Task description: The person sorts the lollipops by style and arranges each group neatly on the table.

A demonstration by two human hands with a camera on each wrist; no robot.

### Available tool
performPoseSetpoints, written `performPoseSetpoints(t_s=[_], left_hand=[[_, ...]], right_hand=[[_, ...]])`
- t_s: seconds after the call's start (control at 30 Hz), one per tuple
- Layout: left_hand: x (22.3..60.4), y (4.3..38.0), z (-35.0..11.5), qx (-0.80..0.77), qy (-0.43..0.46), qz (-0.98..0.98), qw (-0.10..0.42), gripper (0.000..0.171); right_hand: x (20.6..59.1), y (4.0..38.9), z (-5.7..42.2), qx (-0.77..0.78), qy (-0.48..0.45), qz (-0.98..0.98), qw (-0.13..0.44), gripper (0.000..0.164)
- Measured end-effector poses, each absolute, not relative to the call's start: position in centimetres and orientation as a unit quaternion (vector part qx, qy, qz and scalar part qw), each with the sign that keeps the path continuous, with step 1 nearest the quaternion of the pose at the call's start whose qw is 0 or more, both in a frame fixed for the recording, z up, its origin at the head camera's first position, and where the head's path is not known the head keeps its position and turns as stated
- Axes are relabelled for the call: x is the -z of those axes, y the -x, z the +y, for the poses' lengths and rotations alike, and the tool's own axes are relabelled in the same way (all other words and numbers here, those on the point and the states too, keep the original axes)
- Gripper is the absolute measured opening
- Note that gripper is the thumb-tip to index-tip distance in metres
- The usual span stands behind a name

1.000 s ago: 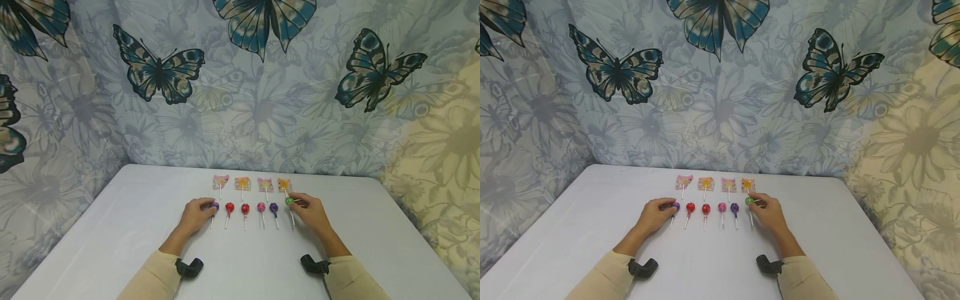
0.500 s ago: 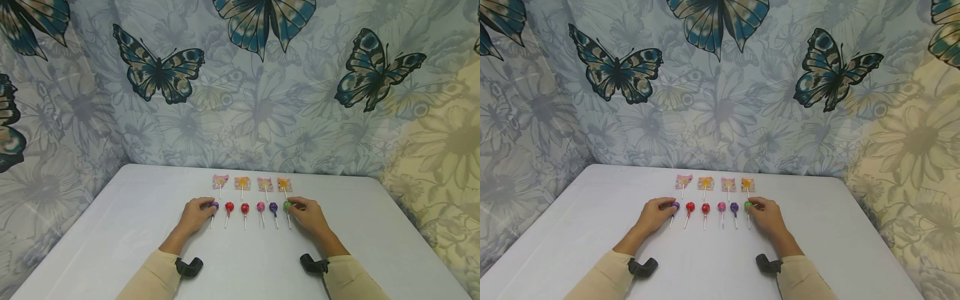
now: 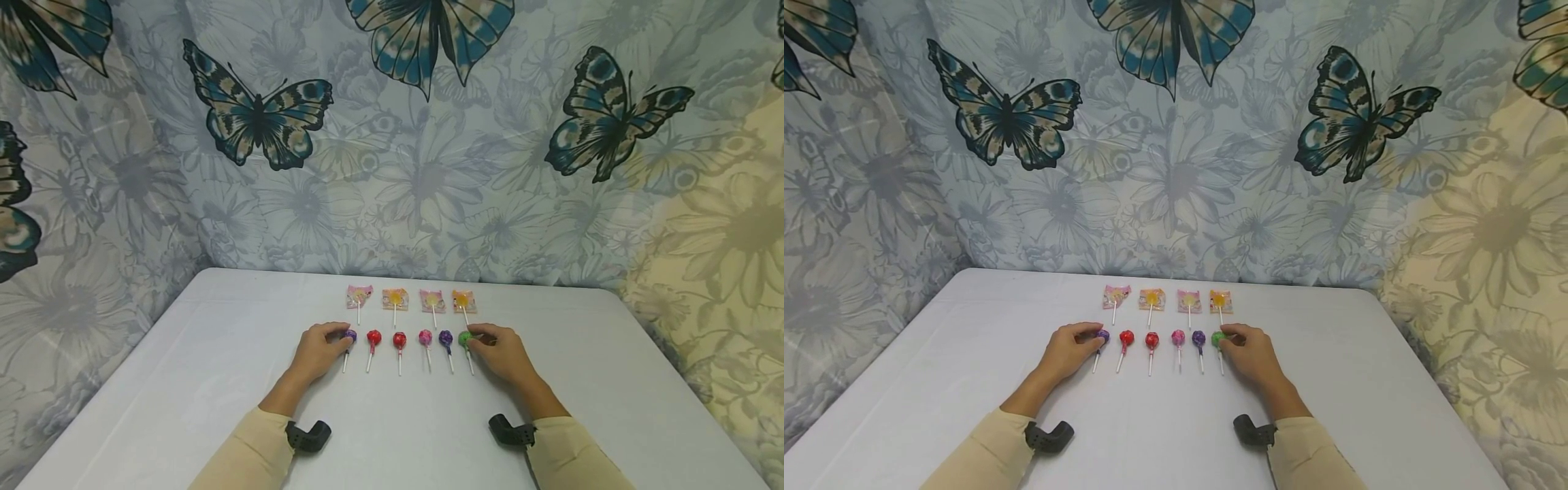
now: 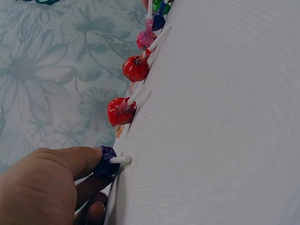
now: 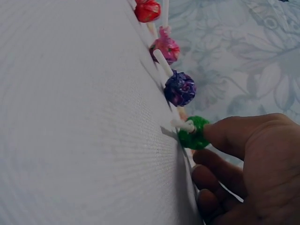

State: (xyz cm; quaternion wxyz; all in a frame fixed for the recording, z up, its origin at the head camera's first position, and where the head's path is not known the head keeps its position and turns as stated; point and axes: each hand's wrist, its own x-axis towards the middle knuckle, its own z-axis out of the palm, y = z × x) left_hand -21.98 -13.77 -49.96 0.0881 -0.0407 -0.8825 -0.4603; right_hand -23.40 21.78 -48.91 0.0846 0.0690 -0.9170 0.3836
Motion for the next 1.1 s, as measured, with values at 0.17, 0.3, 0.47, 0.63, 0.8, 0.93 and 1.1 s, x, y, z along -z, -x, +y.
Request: performPoseSetpoints(t_s=[0.17, 0.3, 0.47, 0.63, 0.8, 0.93, 1.1], left_hand=[[50.0, 22.0, -13.8, 0.46, 0.042, -0.882, 0.091, 0.029], [50.0, 22.0, -13.7, 0.461, 0.041, -0.882, 0.091, 0.029], [50.1, 22.0, -13.8, 0.46, 0.042, -0.882, 0.092, 0.029], [50.0, 22.1, -13.8, 0.46, 0.042, -0.882, 0.094, 0.029], [50.0, 22.0, -13.7, 0.46, 0.042, -0.882, 0.092, 0.028], [49.9, 22.0, -13.7, 0.457, 0.041, -0.884, 0.091, 0.028], [50.0, 22.0, -13.8, 0.451, 0.041, -0.887, 0.093, 0.029]], right_hand=[[48.9, 23.3, 21.8, -0.384, -0.075, -0.917, 0.083, 0.029], [48.9, 23.3, 21.7, -0.385, -0.077, -0.916, 0.085, 0.029], [48.8, 23.2, 21.5, -0.393, -0.075, -0.912, 0.089, 0.029], [48.6, 23.1, 21.0, -0.398, -0.068, -0.912, 0.079, 0.038], [48.8, 22.9, 20.7, -0.376, -0.078, -0.919, 0.088, 0.038], [49.0, 22.9, 20.7, -0.365, -0.097, -0.921, 0.1, 0.039], [49.3, 23.1, 20.6, -0.36, -0.127, -0.918, 0.104, 0.034]])
